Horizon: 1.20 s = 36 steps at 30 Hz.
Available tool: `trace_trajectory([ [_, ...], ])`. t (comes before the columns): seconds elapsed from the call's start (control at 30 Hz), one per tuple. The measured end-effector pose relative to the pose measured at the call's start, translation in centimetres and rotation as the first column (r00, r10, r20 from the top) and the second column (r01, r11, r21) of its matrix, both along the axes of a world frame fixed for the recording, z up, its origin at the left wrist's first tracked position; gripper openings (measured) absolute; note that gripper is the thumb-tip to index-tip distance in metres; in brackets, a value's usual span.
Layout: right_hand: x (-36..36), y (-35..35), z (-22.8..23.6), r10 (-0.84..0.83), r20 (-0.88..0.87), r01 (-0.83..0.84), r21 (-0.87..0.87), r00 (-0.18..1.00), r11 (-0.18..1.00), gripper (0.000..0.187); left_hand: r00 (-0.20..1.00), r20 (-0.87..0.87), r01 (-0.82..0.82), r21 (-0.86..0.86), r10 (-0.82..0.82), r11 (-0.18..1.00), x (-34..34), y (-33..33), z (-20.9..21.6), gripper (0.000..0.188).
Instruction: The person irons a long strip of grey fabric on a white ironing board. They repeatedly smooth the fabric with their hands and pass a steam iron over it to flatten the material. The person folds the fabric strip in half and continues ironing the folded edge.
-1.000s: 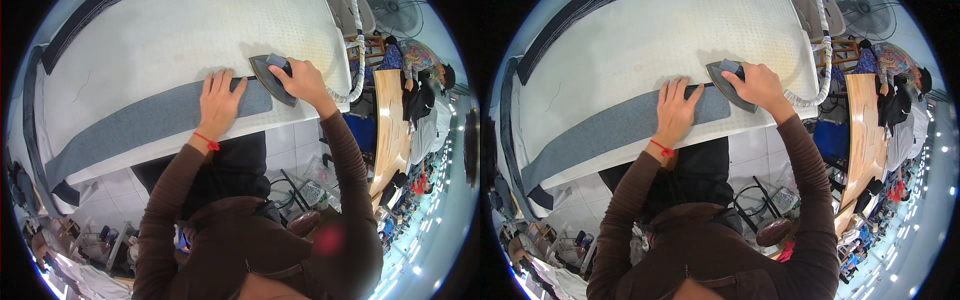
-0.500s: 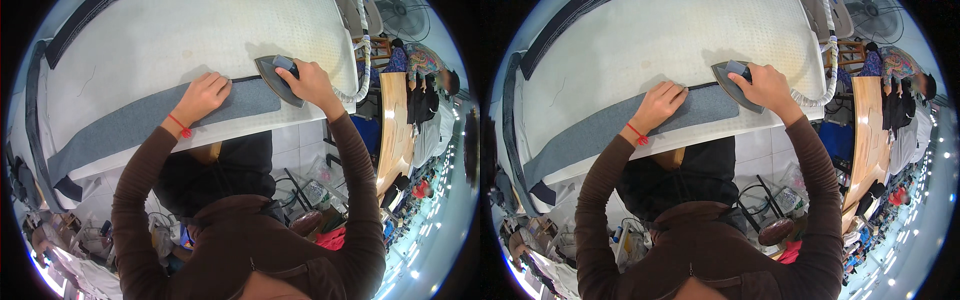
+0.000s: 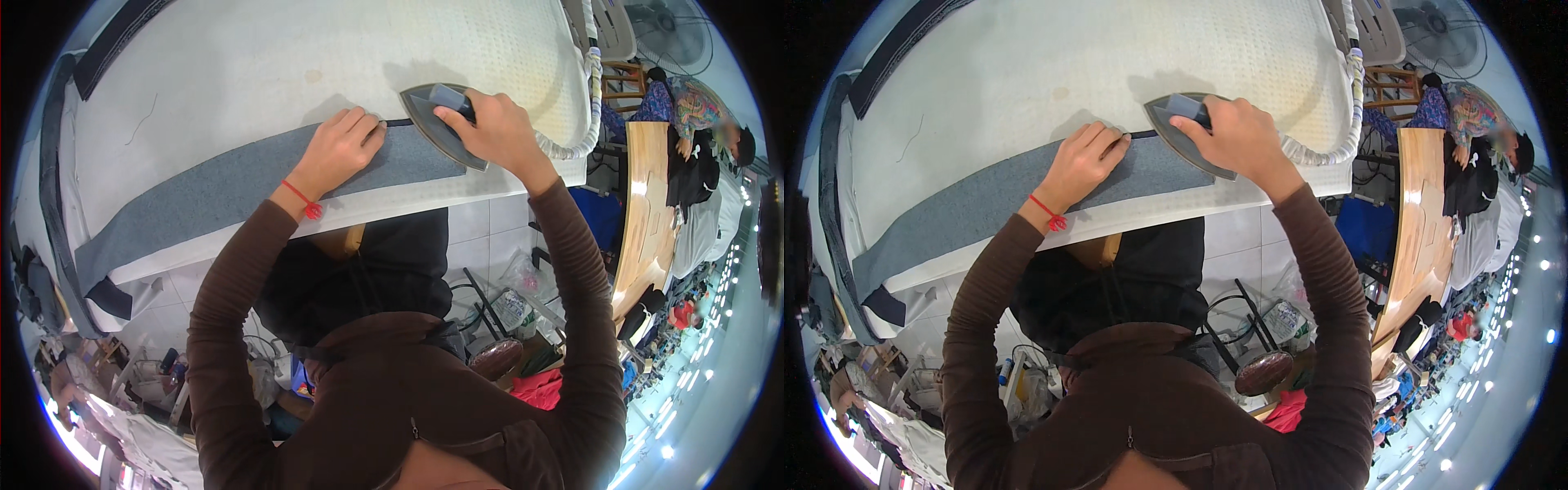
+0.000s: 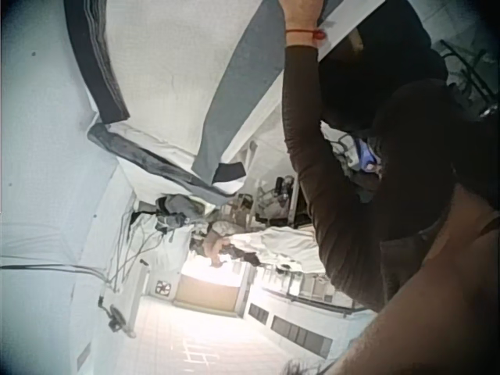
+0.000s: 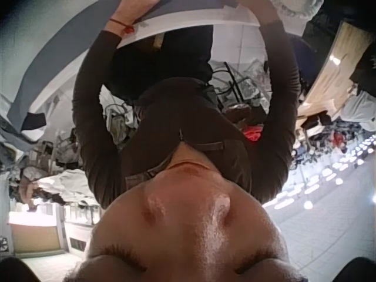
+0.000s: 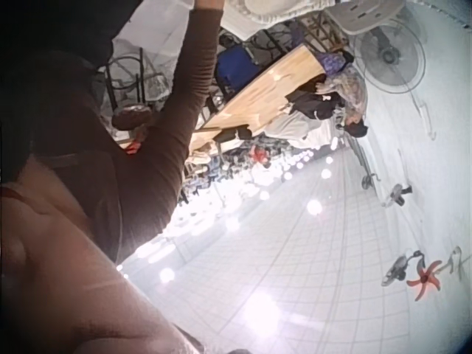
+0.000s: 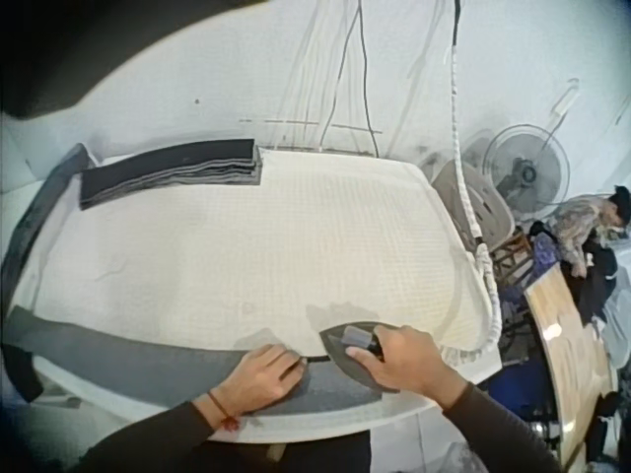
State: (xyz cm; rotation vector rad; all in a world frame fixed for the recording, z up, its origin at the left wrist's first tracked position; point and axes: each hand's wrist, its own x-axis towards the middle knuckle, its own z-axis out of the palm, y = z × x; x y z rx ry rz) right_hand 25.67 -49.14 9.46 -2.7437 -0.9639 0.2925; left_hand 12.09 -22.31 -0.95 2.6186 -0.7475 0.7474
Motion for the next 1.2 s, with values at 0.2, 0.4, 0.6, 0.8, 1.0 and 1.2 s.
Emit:
trace_trajectory([
  [0.2,-0.2,-0.2,-0.4,0.007,0.018,-0.008,0.038,1.000,0.999,0.058,1.000,0.003,-0.003,-0.045,0.003,0.999,0.1,-0.1,-0.4,0.024],
  [0.4,-1.7,3.3,-1.0,0.084,0.106,-0.094,0.094,0.991,0.991,0.064,0.997,-0.079,-0.032,-0.083,0.026,0.996,-1.5,1.7,-0.5,0.037],
  [0.6,-1.4,3.1,-1.4,0.113,0.121,-0.126,0.106,0.986,0.986,0.063,0.991,-0.130,-0.019,-0.063,0.011,0.998,-2.8,4.7,-0.2,0.044],
  [0.8,-1.6,3.2,-1.1,0.111,0.105,-0.120,0.085,0.988,0.989,0.059,0.991,-0.134,0.008,-0.038,-0.013,0.999,-3.7,6.6,-0.3,0.041],
  [1.0,-1.9,4.1,-0.9,0.130,0.100,-0.137,0.062,0.986,0.989,0.056,0.992,-0.119,0.029,-0.035,-0.033,0.999,-3.9,7.5,0.1,0.038],
  [1.2,-2.5,5.4,-1.1,0.172,0.142,-0.185,0.080,0.975,0.980,0.063,0.992,-0.102,0.062,-0.060,-0.068,0.996,-4.0,7.7,-0.1,0.030],
])
